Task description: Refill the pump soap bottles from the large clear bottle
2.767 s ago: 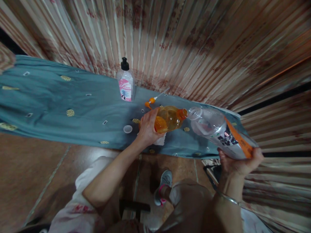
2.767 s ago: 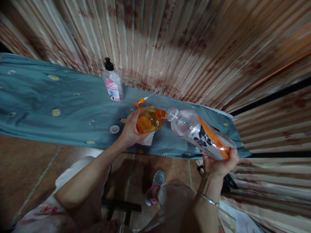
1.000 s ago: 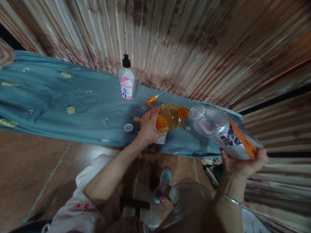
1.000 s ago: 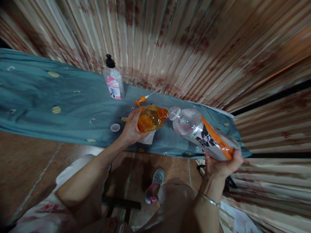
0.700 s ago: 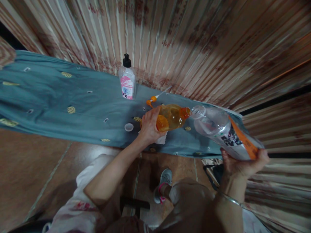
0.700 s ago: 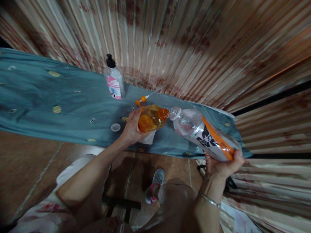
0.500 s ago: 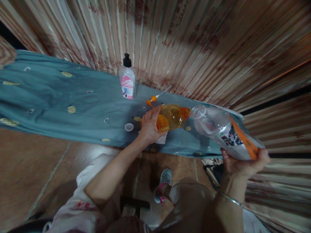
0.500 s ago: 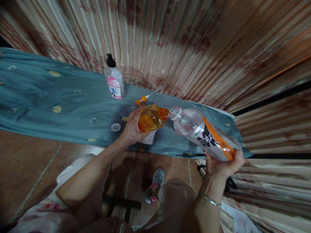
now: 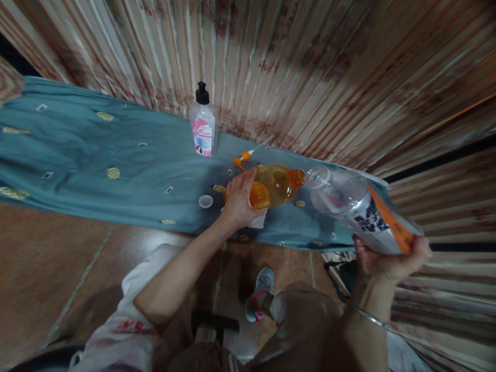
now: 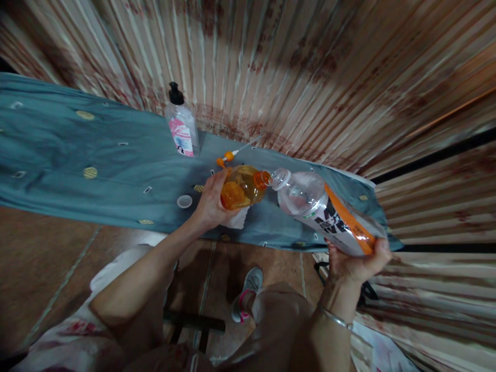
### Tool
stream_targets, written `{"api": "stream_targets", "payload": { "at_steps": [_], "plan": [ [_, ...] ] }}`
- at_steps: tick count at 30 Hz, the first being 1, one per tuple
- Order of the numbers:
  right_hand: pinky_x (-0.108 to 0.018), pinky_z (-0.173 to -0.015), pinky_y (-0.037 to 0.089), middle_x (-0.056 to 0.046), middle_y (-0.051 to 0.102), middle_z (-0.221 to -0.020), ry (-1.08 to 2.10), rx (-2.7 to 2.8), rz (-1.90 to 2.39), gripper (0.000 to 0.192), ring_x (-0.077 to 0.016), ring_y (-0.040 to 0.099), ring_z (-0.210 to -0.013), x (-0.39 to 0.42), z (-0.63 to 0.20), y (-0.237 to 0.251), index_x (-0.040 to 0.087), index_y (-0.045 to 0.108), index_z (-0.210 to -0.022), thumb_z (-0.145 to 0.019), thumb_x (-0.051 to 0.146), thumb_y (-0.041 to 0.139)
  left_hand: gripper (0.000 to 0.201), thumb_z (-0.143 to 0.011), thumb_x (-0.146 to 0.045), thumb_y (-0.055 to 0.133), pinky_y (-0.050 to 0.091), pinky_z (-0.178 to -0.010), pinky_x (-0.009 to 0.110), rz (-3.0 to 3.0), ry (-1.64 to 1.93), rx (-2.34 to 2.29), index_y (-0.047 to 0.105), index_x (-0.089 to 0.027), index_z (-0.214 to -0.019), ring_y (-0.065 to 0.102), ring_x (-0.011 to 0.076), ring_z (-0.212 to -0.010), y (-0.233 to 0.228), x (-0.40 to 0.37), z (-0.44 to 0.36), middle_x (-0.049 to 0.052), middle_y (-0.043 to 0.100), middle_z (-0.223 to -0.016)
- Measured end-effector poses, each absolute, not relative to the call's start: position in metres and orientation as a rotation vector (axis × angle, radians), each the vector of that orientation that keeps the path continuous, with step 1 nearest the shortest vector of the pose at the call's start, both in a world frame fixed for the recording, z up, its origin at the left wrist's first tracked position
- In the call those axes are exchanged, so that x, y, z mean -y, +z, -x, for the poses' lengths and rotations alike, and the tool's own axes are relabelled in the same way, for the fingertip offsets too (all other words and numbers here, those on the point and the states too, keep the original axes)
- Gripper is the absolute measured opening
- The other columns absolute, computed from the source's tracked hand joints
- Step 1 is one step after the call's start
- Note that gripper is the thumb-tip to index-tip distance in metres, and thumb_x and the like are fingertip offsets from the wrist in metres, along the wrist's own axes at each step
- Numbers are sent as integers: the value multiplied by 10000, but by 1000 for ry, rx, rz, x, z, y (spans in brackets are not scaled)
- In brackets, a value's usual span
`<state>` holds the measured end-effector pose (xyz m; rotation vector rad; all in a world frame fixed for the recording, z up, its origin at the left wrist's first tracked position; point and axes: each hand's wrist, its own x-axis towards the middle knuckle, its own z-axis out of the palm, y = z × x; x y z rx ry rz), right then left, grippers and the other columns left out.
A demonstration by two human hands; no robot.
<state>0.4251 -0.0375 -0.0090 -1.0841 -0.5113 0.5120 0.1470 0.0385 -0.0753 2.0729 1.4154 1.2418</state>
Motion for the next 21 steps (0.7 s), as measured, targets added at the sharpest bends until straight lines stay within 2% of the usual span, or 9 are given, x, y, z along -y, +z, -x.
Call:
{"api": "stream_targets", "payload": {
  "at_steps": [21],
  "plan": [
    [-249, -312, 417, -16, 546, -763, 502, 568, 1106, 588, -154, 550, -556, 40, -427, -10, 181, 624, -896, -526, 635, 564, 964, -609, -324, 760, 394, -1021, 504, -2096, 1244, -1403, 264, -208, -1428, 479, 334, -1234, -78, -39, -147, 139, 493, -1362]
  ]
}}
